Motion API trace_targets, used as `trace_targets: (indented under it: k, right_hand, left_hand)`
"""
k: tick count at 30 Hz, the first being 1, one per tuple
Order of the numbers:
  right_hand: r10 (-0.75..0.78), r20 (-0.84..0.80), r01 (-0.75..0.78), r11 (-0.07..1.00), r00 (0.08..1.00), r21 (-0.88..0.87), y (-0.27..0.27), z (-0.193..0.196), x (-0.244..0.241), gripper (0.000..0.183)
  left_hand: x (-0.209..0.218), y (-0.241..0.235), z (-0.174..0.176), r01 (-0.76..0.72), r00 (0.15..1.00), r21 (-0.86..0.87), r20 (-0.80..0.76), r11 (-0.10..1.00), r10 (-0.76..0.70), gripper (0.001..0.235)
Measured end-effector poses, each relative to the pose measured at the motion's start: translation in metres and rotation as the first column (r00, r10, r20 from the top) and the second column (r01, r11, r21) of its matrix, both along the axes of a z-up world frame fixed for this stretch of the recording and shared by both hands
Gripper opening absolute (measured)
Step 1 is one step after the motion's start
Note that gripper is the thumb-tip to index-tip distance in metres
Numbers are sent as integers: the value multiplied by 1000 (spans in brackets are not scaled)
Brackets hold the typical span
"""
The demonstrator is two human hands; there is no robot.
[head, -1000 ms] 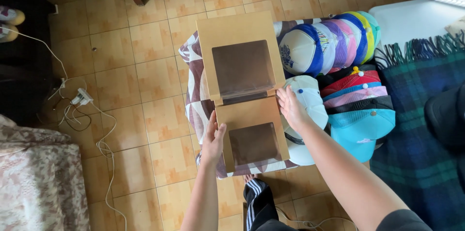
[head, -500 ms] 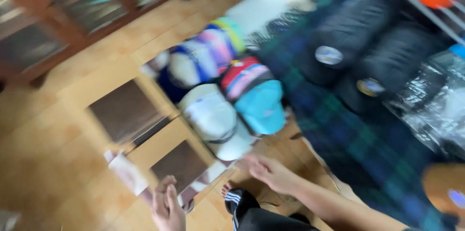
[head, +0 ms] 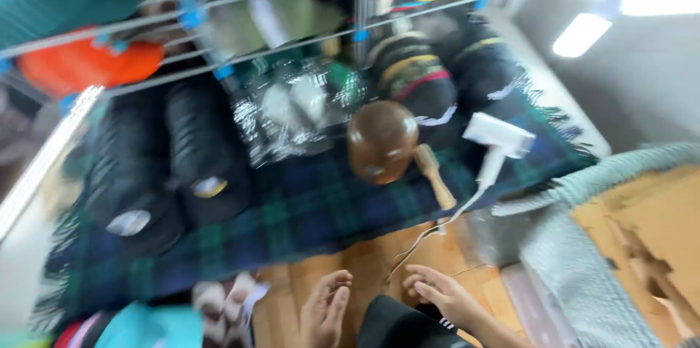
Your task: The person assembles small cardboard boxes with clear plastic windows by folding the flaps and tucking them into place. They repeatedly pick up flat-packed boxes, fold them into shape, and place the finished boxes on a nearby surface.
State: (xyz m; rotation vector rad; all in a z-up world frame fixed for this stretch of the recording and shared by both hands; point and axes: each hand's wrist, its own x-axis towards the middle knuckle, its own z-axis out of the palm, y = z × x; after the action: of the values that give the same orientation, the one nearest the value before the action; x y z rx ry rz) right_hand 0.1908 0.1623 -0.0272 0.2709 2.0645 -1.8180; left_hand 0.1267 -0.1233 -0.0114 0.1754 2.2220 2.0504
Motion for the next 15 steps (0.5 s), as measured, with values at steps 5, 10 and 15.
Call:
trace_targets:
  k: [5, 10, 15]
  right_hand:
    - [-688, 231, 723, 676, 688, -141, 201, -86, 104, 46]
    - [-957, 162, 969, 246, 241, 11, 317, -32, 195, 38]
    - [-996, 16, 899, -68, -83, 432, 373, 36, 241, 33]
  left_hand:
    - [-23, 230, 66, 438, 887, -16, 168, 899, -429, 26]
    - [-21, 426, 40, 789, 614, -98, 137, 606, -778, 23]
    - [2, 576, -24, 883, 352, -330, -3, 333, -936, 33]
